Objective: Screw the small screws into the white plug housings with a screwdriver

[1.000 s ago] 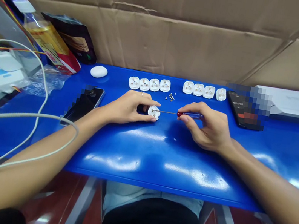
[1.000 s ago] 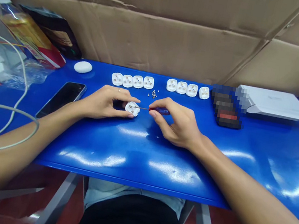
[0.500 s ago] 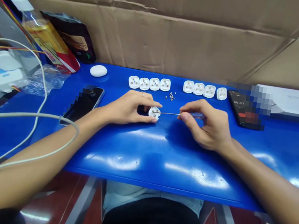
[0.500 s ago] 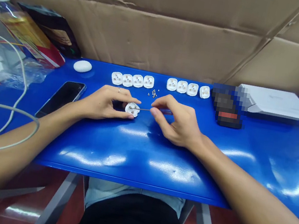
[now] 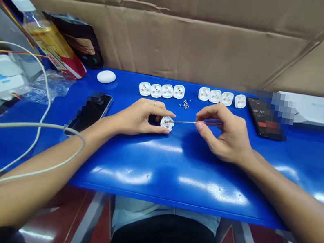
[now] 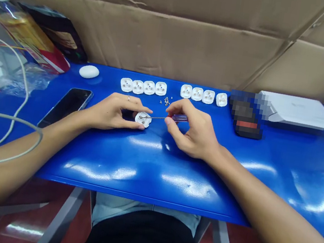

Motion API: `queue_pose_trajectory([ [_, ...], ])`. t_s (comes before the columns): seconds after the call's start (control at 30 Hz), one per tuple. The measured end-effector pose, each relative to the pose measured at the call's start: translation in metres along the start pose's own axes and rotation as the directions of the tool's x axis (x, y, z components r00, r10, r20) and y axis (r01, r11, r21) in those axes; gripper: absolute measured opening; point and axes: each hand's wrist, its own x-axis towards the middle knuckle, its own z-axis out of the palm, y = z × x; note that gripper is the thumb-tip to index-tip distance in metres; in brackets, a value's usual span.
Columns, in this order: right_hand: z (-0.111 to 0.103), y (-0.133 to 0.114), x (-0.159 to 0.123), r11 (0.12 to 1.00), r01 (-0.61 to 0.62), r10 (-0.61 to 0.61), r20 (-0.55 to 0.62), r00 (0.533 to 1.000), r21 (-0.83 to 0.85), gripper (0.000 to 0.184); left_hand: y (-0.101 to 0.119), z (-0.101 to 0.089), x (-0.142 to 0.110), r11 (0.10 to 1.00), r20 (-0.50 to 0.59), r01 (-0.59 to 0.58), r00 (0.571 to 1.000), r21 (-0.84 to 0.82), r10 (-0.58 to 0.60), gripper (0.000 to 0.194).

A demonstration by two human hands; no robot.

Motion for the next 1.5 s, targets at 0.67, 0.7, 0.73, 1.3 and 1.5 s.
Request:
queue_pose_trajectory([
  [0.67, 0.0017, -0.0042, -0.0028, 1.000, 0.022, -0.022, 0.005, 1.000, -0.016, 0.019, 0.0016, 0.0012, 0.0006, 1.000, 0.010, 0.027, 1.000, 0.012, -0.027, 0.045],
  [0.7, 0.0017, -0.0042, -0.0029, 0.999, 0.017, -0.017, -0.005, 1.000, -0.027, 0.018, 0.0018, 0.0015, 0.0006, 1.000, 0.013, 0.028, 1.000, 0.010, -0.028, 0.046],
  [0.73, 0.0016, -0.0041, -0.0032, 0.999, 0.006, -0.007, -0.022, 1.000, -0.045, 0.016, 0.0021, 0.0018, 0.0007, 1.000, 0.016, 0.029, 0.999, 0.009, -0.029, 0.046],
  [1.3, 0.0000, -0.0018, -0.0042, 0.997, -0.059, 0.058, -0.017, 0.998, -0.043, 0.010, 0.0045, 0.0025, 0.0014, 1.000, 0.044, 0.008, 0.999, 0.025, -0.009, 0.047],
  [1.5, -0.0004, -0.0025, -0.0043, 0.999, -0.047, 0.047, -0.007, 0.999, 0.000, 0.019, 0.0040, 0.0026, 0.0012, 0.999, 0.040, 0.007, 0.999, 0.032, -0.008, 0.047],
])
